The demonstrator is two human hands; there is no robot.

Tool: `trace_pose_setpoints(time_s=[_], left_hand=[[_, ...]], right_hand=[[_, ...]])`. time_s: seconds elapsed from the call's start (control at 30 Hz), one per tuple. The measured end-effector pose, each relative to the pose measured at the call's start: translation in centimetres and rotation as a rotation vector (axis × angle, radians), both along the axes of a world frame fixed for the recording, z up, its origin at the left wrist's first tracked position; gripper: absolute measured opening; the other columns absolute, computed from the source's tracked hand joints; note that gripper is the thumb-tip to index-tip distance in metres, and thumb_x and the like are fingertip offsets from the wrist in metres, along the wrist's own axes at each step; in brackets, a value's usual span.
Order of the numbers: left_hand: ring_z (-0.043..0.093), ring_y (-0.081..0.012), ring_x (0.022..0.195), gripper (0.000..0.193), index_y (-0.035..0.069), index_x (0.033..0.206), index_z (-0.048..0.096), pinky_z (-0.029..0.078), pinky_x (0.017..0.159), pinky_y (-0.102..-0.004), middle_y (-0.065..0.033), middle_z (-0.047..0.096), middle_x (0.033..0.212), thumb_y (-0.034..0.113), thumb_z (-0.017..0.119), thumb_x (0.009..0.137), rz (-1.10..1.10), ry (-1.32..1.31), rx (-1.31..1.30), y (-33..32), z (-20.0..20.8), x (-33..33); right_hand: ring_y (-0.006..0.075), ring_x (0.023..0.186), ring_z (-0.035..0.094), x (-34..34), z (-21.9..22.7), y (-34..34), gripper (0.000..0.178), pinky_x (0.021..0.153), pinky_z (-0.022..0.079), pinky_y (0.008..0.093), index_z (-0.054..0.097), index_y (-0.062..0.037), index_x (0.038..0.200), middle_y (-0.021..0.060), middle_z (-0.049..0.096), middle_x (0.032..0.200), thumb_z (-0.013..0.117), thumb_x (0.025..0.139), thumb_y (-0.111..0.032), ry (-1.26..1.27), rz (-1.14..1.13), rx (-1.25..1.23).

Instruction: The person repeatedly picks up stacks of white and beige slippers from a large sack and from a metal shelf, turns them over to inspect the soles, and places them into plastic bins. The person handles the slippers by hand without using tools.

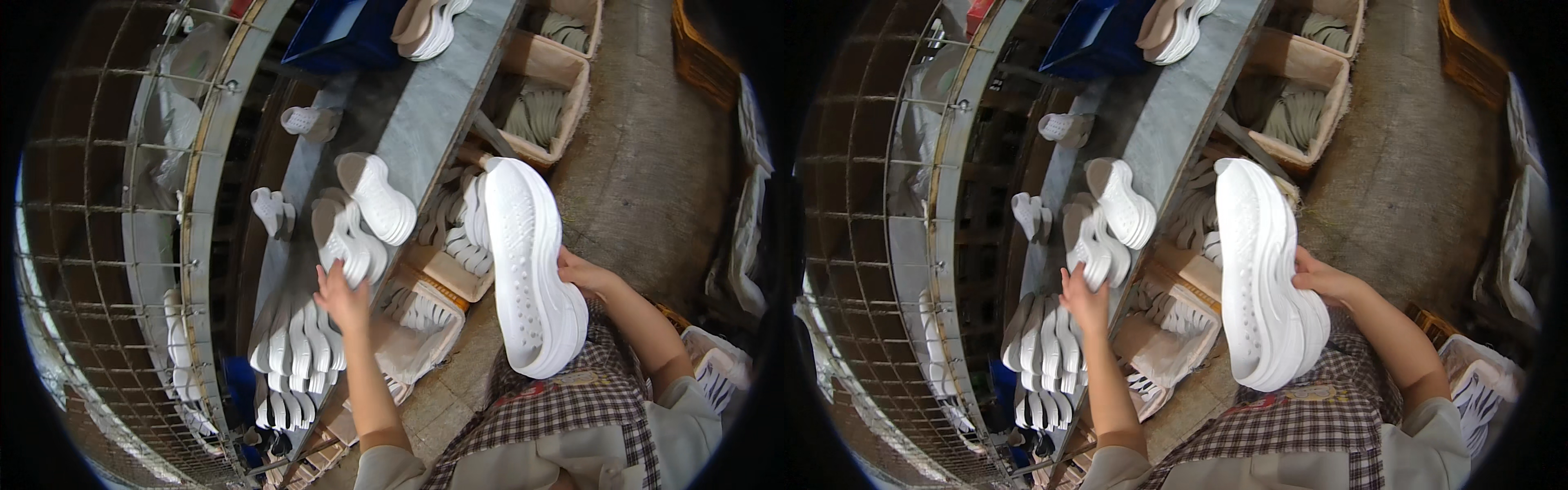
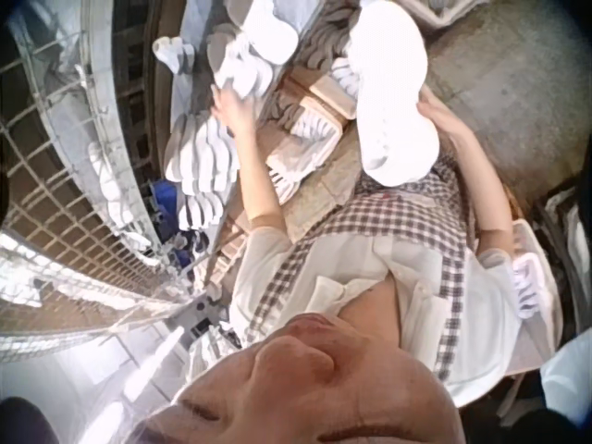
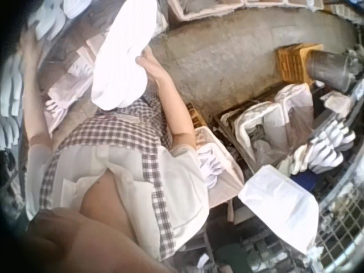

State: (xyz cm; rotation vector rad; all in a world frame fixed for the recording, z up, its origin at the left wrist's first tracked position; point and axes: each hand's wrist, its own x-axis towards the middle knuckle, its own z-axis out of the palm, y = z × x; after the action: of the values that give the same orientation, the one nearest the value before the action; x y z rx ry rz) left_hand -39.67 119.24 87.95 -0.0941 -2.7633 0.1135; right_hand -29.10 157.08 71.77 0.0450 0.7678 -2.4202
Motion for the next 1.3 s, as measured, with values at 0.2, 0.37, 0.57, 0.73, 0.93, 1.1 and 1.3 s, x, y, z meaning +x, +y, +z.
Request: trace_pose_setpoints(time_s=[0.2, 0.37, 0.57, 0.73, 0.93, 1.1, 1.3], left_hand=[[0.058, -0.0237, 0.096, 0.052, -0.003, 0.113, 0.051, 0.046, 0.086, -0.0328, -0.0136, 0.059, 0.099, 0.007, 0.079, 0.069, -0.263, 0.361, 0.93, 4.0, 1.3, 6.8], [0.06, -0.0286, 0.099, 0.048, 0.001, 0.104, 0.058, 0.043, 0.093, -0.0434, -0.0145, 0.062, 0.103, 0.015, 0.082, 0.065, -0.489, -0.109, 1.044, 12.3, 0.0, 12.1], [0.057, -0.031, 0.11, 0.045, 0.002, 0.106, 0.058, 0.035, 0.101, -0.0492, -0.0162, 0.063, 0.11, 0.019, 0.079, 0.07, -0.916, -0.489, 0.946, 13.4, -1.6, 10.4], [0.037, -0.0337, 0.129, 0.062, -0.001, 0.141, 0.019, 0.031, 0.106, -0.0434, -0.0213, 0.035, 0.141, 0.021, 0.051, 0.093, -0.231, -0.626, 1.424, 13.5, -12.1, 7.6], [0.042, -0.0299, 0.122, 0.062, -0.001, 0.138, 0.026, 0.033, 0.103, -0.0398, -0.0179, 0.039, 0.136, 0.029, 0.053, 0.092, 0.042, -0.827, 1.89, 16.1, -26.4, 4.5], [0.044, -0.0276, 0.118, 0.06, -0.001, 0.136, 0.029, 0.034, 0.101, -0.0386, -0.016, 0.04, 0.133, 0.031, 0.053, 0.091, -0.011, -0.837, 1.904, 12.7, -29.8, 2.9], [0.047, -0.0257, 0.112, 0.053, -0.001, 0.131, 0.036, 0.037, 0.099, -0.0383, -0.0141, 0.045, 0.123, 0.007, 0.056, 0.082, -0.024, -0.518, 1.352, 4.5, -37.0, -0.6]], right_hand=[[0.0247, 0.13, 0.036, -1.7, -1.3, -0.9, 0.103, 0.108, 0.031, 0.0386, 0.005, -0.0069, 0.147, 0.0148, 0.031, 0.144, 0.076, 0.075, -0.024, 0.027, -0.045, 0.072], [0.0239, 0.132, 0.033, -2.7, -2.4, -1.4, 0.105, 0.109, 0.028, 0.0394, 0.003, -0.0041, 0.146, 0.0143, 0.03, 0.145, 0.077, 0.075, -0.024, 0.044, -0.064, 0.081], [0.0246, 0.136, 0.026, -1.7, -4.7, -0.2, 0.117, 0.111, 0.023, 0.0398, -0.004, -0.012, 0.148, 0.0106, 0.021, 0.149, 0.082, 0.069, -0.024, -0.02, -0.043, 0.071], [0.0239, 0.138, 0.019, -0.6, -6.4, 0.8, 0.125, 0.113, 0.017, 0.0396, -0.008, -0.0128, 0.148, 0.0106, 0.017, 0.151, 0.084, 0.065, -0.025, -0.011, 0.024, 0.079], [0.0253, 0.139, 0.017, -0.4, -10.5, -2.1, 0.117, 0.113, 0.014, 0.0403, -0.004, -0.0109, 0.149, 0.0126, 0.017, 0.151, 0.08, 0.069, -0.028, -0.095, -0.017, 0.135], [0.0286, 0.141, 0.012, 0.4, -8.8, -3.5, 0.109, 0.113, 0.01, 0.0431, -0.002, -0.0081, 0.149, 0.0166, 0.014, 0.152, 0.069, 0.075, -0.046, -0.218, -0.261, 0.192], [0.0312, 0.132, 0.031, -4.6, -10.5, -11.5, 0.073, 0.109, 0.024, 0.0422, 0.005, -0.0036, 0.146, 0.022, 0.038, 0.136, 0.051, 0.093, -0.02, -0.261, -0.408, 0.675]])
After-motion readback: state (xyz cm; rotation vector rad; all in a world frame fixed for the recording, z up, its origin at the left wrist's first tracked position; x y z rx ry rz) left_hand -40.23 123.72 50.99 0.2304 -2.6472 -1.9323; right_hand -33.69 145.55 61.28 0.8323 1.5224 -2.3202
